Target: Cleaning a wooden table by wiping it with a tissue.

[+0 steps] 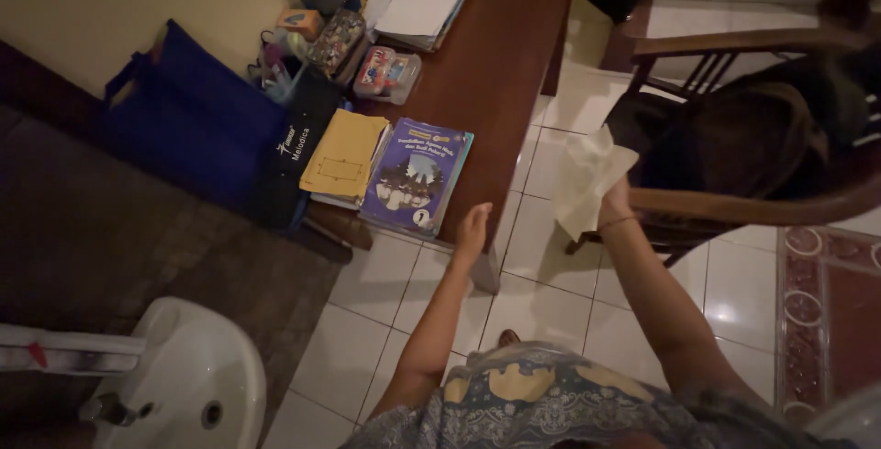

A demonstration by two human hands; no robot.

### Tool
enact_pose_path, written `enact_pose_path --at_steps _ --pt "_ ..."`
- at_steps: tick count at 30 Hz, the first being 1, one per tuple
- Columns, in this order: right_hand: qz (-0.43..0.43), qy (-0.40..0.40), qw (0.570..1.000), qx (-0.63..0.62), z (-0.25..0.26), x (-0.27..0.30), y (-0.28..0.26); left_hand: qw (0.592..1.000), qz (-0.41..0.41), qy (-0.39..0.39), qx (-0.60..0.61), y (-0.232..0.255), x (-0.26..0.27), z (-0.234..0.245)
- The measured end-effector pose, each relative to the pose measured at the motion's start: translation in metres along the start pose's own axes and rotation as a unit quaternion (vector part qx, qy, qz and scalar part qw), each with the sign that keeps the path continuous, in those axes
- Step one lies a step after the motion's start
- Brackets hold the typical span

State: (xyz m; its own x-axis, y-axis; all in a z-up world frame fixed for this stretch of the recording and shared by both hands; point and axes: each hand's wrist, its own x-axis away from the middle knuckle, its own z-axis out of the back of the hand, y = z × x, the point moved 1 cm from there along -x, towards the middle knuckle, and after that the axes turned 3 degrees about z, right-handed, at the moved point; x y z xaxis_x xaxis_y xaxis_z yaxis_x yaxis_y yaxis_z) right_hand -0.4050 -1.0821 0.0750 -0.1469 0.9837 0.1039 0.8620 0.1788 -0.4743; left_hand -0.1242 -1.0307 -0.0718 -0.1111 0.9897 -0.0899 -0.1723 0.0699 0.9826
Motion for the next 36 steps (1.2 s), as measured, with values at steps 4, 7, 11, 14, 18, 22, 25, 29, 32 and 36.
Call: enact_pose_path --at_steps 4,7,11,14,18,22,25,29,32,36 --pt "-0.051 0.002 0.999 0.006 0.013 -0.05 0.026 0.998 0.014 0.044 0.035 -0.017 -0.014 0.019" --pt "-0.089 0.02 0.995 0.041 0.023 -0.083 0.051 0.997 0.032 0.076 0.007 -0.022 -0.015 0.039" --pt "-0.104 -0.125 0.986 0.037 -0.005 -0.114 0.073 0.984 0.054 0.166 -0.04 -0.027 -0.024 0.06" --pt "-0.041 -0.159 0.977 0.14 -0.037 -0.133 0.093 0.967 0.1 0.229 -0.054 -0.024 -0.027 0.064" --pt "-0.008 -0.179 0.949 0.258 -0.046 -0.154 0.127 0.937 0.069 0.341 0.024 -0.04 -0.022 0.047" --pt "-0.047 -0.168 0.891 0.418 0.016 -0.185 0.176 0.892 0.112 0.426 0.097 -0.043 -0.018 0.02" --pt "0.01 -0.245 0.761 0.601 0.013 -0.176 0.182 0.846 0.175 0.482 0.142 -0.043 -0.015 0.003" --pt "0.208 -0.561 0.58 0.553 0.008 -0.155 0.197 0.783 0.133 0.568 0.215 -0.048 0.003 -0.009" --pt "0.211 -0.704 0.454 0.504 0.016 -0.146 0.205 0.768 0.122 0.598 0.197 -0.054 0.023 -0.023" --pt "0.195 -0.762 0.349 0.509 0.028 -0.15 0.209 0.763 0.15 0.604 0.176 -0.057 0.033 -0.039"
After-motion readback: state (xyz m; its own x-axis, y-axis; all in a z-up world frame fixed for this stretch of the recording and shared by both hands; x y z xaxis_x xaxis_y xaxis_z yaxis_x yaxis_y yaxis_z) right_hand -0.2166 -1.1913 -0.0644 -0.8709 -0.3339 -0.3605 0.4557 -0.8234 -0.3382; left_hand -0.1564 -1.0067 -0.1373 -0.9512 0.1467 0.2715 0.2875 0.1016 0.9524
